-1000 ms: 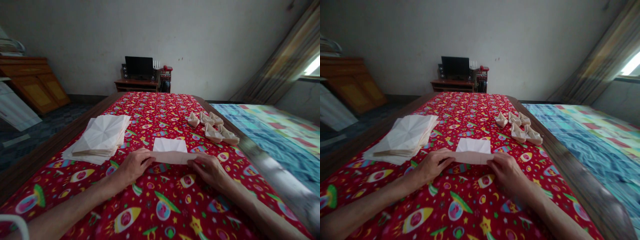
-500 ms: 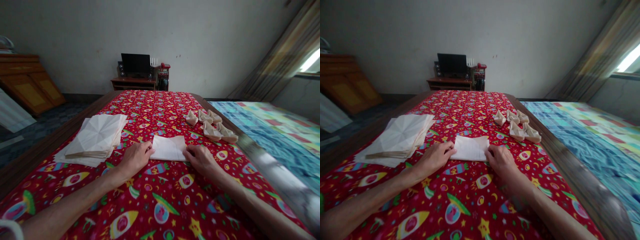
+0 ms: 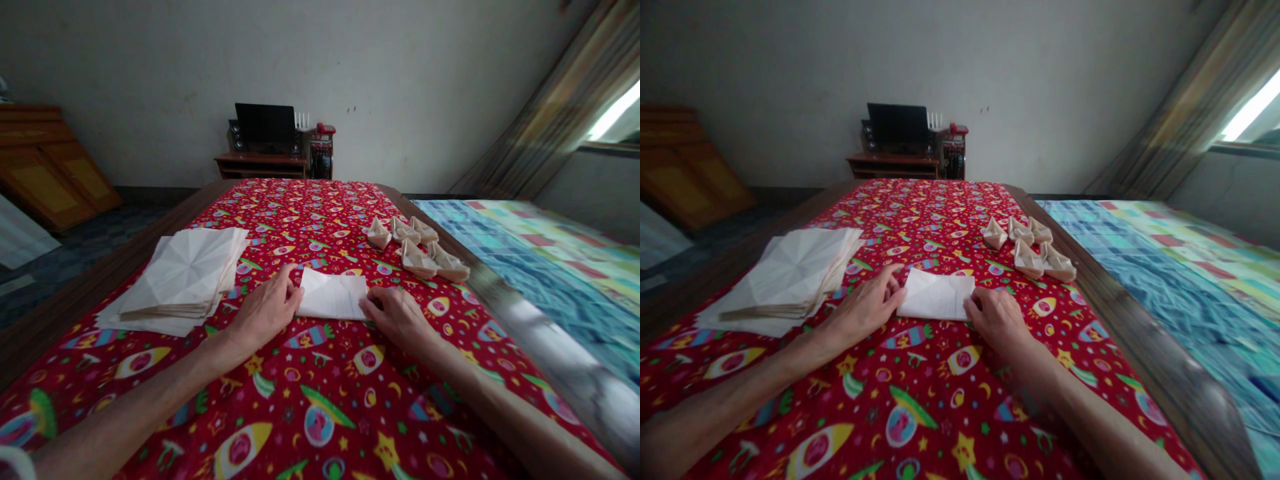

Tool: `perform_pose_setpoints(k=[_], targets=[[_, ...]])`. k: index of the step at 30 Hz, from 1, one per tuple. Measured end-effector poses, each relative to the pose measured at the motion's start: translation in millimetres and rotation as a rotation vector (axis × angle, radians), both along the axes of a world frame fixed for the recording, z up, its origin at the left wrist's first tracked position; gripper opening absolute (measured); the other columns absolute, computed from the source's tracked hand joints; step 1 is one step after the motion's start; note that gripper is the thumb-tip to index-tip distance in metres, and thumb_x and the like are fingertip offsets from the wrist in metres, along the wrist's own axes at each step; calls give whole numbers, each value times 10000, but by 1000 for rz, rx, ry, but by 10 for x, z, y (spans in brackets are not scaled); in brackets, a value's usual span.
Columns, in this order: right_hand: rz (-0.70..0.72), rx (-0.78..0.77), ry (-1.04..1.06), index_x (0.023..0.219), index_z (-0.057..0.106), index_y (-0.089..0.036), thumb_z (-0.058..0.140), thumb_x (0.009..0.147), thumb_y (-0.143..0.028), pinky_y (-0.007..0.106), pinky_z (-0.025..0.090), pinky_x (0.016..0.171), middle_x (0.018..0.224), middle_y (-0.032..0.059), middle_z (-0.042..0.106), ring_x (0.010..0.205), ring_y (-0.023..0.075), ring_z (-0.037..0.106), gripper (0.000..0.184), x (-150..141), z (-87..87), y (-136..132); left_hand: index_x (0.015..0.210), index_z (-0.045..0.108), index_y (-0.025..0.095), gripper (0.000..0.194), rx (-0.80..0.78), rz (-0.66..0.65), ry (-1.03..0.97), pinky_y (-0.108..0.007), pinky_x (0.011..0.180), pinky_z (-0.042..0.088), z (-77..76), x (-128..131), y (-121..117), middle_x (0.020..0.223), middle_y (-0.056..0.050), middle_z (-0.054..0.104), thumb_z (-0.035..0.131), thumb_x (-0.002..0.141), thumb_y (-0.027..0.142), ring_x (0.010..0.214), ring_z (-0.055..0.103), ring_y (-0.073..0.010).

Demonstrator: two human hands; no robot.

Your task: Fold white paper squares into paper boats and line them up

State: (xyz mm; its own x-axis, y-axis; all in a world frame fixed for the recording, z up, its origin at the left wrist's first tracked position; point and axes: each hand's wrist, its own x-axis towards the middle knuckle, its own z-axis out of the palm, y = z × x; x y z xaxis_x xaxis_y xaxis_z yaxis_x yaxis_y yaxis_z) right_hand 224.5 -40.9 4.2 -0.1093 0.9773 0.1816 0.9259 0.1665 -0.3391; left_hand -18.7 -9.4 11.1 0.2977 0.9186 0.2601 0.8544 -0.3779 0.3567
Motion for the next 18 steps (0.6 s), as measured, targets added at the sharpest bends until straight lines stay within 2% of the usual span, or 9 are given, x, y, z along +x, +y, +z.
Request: perform_pose_setpoints(k=[2,3,5,7,11,18], targets=[[-18,-19,-5,629,496,-184,443,857,-346,245,204,512,560,-16,489,522,96,425,284,-12,23,5,1343,369,122,451,174,-94,-14,-358,986,408,-39,25,-56,1251,-126,554,385,924,290,1174,512,-222],[-22,-28,-7,630,497,-184,443,858,-346,245,201,513,563,-14,492,525,97,425,285,-16,32,8,1360,361,135,444,223,-177,11,-371,1058,347,-50,45,-92,1350,-123,478,351,943,287,1265,429,-216],[-23,-36,-11,625,494,-184,443,857,-342,245,199,514,564,-14,491,524,96,417,285,-18,39,16,1371,371,195,419,231,-367,110,-411,1127,246,-64,89,-169,1447,-70,384,304,969,289,1355,308,-204],[-18,-27,-14,617,486,-184,442,857,-336,245,198,516,557,-16,482,516,94,401,288,-14,36,24,1374,378,245,410,186,-496,205,-453,1137,211,-81,127,-232,1475,-22,352,295,977,310,1381,258,-206],[-6,-12,4,614,482,-181,433,859,-333,242,198,519,552,-16,477,511,91,396,293,-11,30,35,1415,320,246,443,101,-510,257,-454,1129,225,-132,147,-262,1499,-19,304,251,989,348,1391,241,-206],[-32,-13,-20,607,490,-181,435,846,-322,245,195,515,547,-11,484,509,96,392,283,-26,42,67,1431,290,249,458,69,-501,236,-435,1133,217,-145,133,-228,1506,-23,286,219,993,364,1398,222,-205]])
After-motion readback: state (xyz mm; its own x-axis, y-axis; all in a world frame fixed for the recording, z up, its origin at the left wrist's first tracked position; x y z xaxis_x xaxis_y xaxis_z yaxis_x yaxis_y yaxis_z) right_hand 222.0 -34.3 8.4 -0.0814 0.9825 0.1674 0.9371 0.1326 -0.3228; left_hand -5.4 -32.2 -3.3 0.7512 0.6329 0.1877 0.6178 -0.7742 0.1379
